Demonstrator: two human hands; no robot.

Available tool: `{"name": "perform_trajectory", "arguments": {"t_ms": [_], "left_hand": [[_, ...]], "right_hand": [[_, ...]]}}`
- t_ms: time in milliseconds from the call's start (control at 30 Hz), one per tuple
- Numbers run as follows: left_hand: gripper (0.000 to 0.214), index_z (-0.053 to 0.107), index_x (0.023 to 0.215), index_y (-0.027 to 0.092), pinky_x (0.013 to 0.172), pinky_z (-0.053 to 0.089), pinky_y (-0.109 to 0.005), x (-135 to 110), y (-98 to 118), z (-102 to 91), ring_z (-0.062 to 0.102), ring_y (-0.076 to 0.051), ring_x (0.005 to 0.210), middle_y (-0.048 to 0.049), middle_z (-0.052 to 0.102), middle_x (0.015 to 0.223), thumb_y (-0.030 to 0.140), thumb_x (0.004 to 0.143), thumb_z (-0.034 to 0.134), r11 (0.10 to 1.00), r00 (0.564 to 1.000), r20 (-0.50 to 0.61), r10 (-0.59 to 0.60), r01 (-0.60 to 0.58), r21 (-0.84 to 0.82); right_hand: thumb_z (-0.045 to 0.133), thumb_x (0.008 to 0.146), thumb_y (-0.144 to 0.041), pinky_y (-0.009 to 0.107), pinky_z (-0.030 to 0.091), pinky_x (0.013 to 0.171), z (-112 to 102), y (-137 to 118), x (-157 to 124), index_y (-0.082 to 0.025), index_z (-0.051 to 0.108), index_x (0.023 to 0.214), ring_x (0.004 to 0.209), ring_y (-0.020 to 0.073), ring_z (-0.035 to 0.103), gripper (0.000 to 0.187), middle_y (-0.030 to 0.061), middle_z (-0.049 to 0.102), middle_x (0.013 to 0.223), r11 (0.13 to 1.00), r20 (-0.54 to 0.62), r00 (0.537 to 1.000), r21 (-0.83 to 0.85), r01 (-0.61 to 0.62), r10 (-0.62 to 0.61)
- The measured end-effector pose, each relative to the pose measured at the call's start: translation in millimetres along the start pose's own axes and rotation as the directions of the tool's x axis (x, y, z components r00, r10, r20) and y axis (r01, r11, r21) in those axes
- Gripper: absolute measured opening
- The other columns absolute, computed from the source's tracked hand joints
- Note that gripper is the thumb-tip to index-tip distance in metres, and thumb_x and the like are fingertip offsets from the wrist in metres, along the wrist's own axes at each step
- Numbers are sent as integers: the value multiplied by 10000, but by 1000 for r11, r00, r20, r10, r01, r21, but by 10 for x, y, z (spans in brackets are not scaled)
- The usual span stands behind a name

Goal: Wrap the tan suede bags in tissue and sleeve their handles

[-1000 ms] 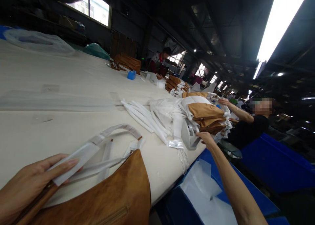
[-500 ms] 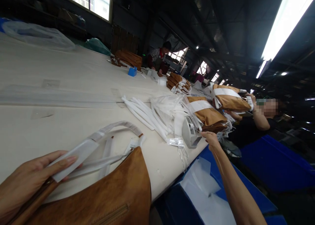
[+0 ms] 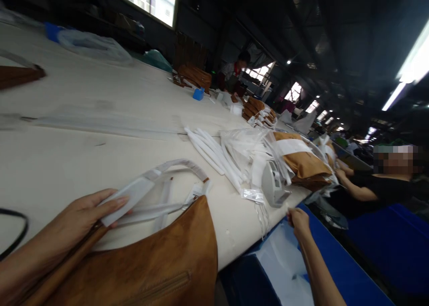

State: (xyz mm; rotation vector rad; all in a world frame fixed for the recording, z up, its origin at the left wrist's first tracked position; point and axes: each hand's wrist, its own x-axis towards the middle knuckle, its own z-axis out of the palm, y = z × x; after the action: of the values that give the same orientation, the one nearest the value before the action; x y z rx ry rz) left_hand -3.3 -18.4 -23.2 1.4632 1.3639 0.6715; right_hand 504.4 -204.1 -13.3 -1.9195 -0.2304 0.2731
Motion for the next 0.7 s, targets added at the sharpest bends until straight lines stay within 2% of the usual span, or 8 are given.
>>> {"name": "perform_trajectory", "arguments": {"t_ms": [100, 167, 233, 333, 433, 500, 600, 700], "left_hand": [[512, 621, 750, 158, 545, 390, -215, -139, 120, 28, 514, -150, 602, 21, 578, 618, 659, 659, 673, 979, 995, 95, 29, -9, -202], [500, 606, 724, 157, 515, 365, -216, -178, 145, 58, 479, -139, 571, 16, 560, 626, 640, 638, 697, 960, 992, 109, 66, -33, -280], [480, 603, 754, 158, 518, 377, -222, -188, 120, 79, 488, -147, 586, 6, 569, 655, 621, 667, 692, 947, 992, 101, 74, -38, -319], [438, 606, 804, 153, 538, 402, -227, -205, 55, 87, 511, -155, 621, -6, 582, 698, 579, 726, 676, 937, 991, 99, 86, -47, -347], [405, 608, 833, 146, 543, 405, -220, -231, 26, 90, 513, -147, 633, -14, 592, 724, 544, 775, 656, 925, 987, 111, 116, -66, -375], [396, 602, 835, 141, 541, 397, -213, -247, 32, 94, 503, -137, 625, -11, 585, 715, 533, 797, 645, 918, 984, 115, 139, -84, -386], [393, 582, 830, 143, 553, 414, -218, -267, 59, 99, 510, -136, 630, -6, 575, 712, 531, 808, 641, 903, 982, 112, 154, -94, -420], [379, 578, 863, 147, 572, 438, -228, -279, 70, 103, 550, -158, 687, -23, 607, 763, 518, 818, 637, 889, 980, 121, 155, -85, -450]], "right_hand": [[740, 439, -380, 248, 356, 411, 42, 70, -269, -196, 555, 568, 441, 134, 456, 291, -11, 528, 469, 999, 103, 995, 45, -7, 3], [833, 439, -416, 231, 375, 436, 202, -4, -532, -169, 613, 655, 482, 126, 476, 395, -4, 563, 527, 991, 328, 944, 137, -9, -37], [860, 555, -462, 208, 365, 455, 455, -190, -902, -165, 631, 715, 513, 110, 462, 407, -8, 561, 557, 977, 585, 801, 212, -4, -124], [782, 760, -462, 198, 376, 515, 915, -560, -1591, -178, 613, 732, 535, 95, 445, 332, -22, 536, 549, 948, 816, 510, 317, -2, -272], [739, 830, -434, 200, 365, 531, 1381, -808, -2224, -186, 588, 760, 538, 89, 459, 298, -25, 566, 577, 929, 911, 242, 362, -75, -335], [717, 855, -425, 200, 361, 534, 1654, -848, -2524, -188, 577, 776, 537, 85, 465, 286, -28, 585, 591, 923, 925, 129, 371, -99, -358], [722, 841, -444, 203, 373, 537, 1970, -781, -2768, -180, 568, 756, 529, 82, 470, 316, -29, 591, 584, 929, 933, 74, 359, -90, -353], [746, 800, -480, 201, 355, 494, 2156, -677, -2824, -179, 545, 709, 490, 80, 461, 373, -32, 582, 546, 951, 949, 119, 300, -69, -291]]}}
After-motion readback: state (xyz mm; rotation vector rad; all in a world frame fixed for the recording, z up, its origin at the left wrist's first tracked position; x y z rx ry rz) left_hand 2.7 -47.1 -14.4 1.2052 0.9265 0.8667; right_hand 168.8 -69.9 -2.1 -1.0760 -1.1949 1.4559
